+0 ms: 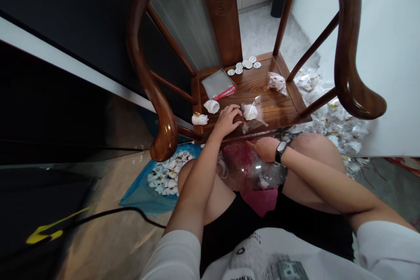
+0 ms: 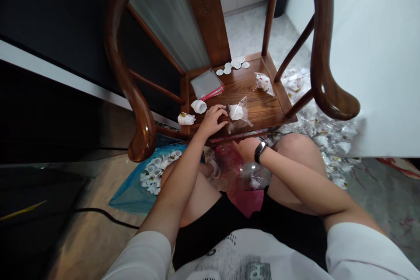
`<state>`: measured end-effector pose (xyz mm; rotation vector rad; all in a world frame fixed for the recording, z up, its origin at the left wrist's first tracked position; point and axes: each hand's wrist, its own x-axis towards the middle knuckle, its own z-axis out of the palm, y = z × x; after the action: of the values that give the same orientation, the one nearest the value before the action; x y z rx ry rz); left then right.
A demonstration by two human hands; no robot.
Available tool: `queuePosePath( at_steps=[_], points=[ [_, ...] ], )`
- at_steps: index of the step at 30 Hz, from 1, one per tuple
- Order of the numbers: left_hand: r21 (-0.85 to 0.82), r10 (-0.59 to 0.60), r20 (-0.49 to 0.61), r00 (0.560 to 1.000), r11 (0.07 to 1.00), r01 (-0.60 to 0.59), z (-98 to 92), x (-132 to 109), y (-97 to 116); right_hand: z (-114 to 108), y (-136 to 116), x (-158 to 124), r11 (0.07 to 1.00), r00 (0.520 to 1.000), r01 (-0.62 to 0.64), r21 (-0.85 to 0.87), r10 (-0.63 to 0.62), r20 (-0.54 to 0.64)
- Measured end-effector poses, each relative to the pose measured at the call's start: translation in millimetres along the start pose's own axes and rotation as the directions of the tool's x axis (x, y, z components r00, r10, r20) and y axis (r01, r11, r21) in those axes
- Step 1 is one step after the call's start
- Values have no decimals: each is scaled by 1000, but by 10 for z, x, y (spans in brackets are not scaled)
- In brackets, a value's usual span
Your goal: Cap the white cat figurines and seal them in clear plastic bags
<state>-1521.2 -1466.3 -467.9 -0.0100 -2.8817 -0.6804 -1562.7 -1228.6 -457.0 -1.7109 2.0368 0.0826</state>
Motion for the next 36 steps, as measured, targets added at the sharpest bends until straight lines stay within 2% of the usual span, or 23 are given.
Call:
queuePosePath(
  at_steps=[4,10,16,19,22,24,27,30,33,34,36],
  points=[
    [42,4,37,999,999,-5,-37,1,130,-28,26,3,1000,998,10,-20,-8,58],
    [67,69,82,994,995,-75,-3,-15,262,40,25,18,999,999,23,-35,-22,34],
    [76,118,84,989,989,-125,78,-20,321,151,37,33,999,999,27,-18,-27,44],
    [58,146,86,986,987,-151,127,-12,324,150,44,37,996,996,79,-43,-77,42],
    [62,130,86,988,989,-135,191,11,330,90,44,25,993,988,108,49,-112,105],
    [72,121,66,990,989,-125,235,39,345,38,47,10,986,986,123,109,-134,95],
    [77,120,20,993,990,-121,275,99,387,-43,86,-15,977,990,140,163,-140,-13],
    [29,106,-21,994,994,-106,263,162,425,-151,192,-71,936,972,211,282,-171,-160],
    [-129,69,-105,992,988,-82,216,206,435,-299,354,-195,823,913,340,455,-174,-368],
    [-206,46,-152,987,975,-77,200,216,431,-349,416,-249,777,885,373,508,-133,-446],
    [-384,-29,-257,966,920,-75,181,236,412,-428,548,-350,686,814,408,602,25,-580]
  ],
)
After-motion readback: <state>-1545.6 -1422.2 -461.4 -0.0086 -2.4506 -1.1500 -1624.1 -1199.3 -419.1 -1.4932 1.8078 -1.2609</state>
